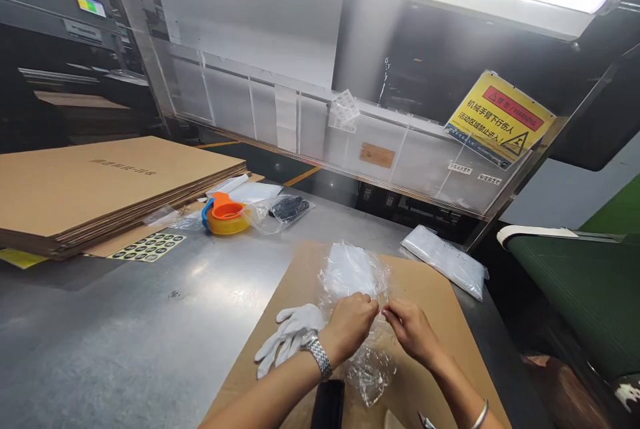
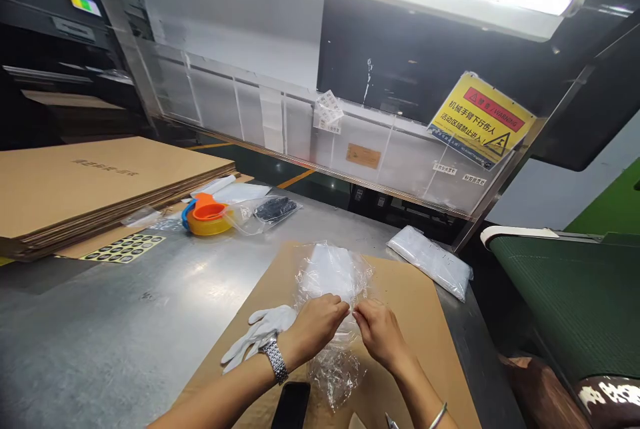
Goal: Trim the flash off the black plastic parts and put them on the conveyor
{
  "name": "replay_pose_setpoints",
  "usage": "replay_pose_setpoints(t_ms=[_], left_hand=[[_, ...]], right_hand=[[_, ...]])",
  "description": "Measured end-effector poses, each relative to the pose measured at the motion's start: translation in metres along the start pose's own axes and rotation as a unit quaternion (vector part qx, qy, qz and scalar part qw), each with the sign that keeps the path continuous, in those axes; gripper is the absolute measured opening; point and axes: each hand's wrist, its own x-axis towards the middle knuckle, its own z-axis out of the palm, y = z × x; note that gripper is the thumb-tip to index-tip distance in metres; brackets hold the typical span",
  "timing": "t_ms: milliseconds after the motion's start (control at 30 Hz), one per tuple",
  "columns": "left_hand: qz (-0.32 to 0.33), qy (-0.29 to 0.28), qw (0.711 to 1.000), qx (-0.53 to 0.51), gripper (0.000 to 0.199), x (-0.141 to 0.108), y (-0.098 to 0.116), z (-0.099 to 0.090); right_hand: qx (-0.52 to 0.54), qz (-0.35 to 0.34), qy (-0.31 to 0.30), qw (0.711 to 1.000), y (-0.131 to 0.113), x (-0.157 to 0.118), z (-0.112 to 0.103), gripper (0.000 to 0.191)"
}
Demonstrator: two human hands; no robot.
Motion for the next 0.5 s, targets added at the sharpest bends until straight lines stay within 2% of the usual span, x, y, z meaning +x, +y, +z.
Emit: replay_pose_setpoints(t_ms=[167, 267, 400, 500], left_hand=[[-0.031, 0.085, 0.989, -0.116, 0.021, -0.026, 0.015, -0.006], [-0.077, 0.087, 0.968, -0.222, 0.031, -0.046, 0.025, -0.002], [-0.135, 0.079, 0.926, -0.345, 0.039, -0.065, 0.029, 0.005], [-0.172, 0.123, 0.903, -0.373, 0.037, -0.077, 0.023, 0.009]], right_hand=[[0.016, 0.046, 0.039, 0.998, -0.012, -0.007, 0.001, 0.02], [0.04, 0.048, 0.052, 0.997, -0.027, -0.017, 0.008, 0.025], [0.06, 0.03, 0.034, 0.997, -0.05, -0.033, 0.025, 0.023], [0.077, 0.026, 0.022, 0.996, -0.059, -0.04, 0.035, 0.027]])
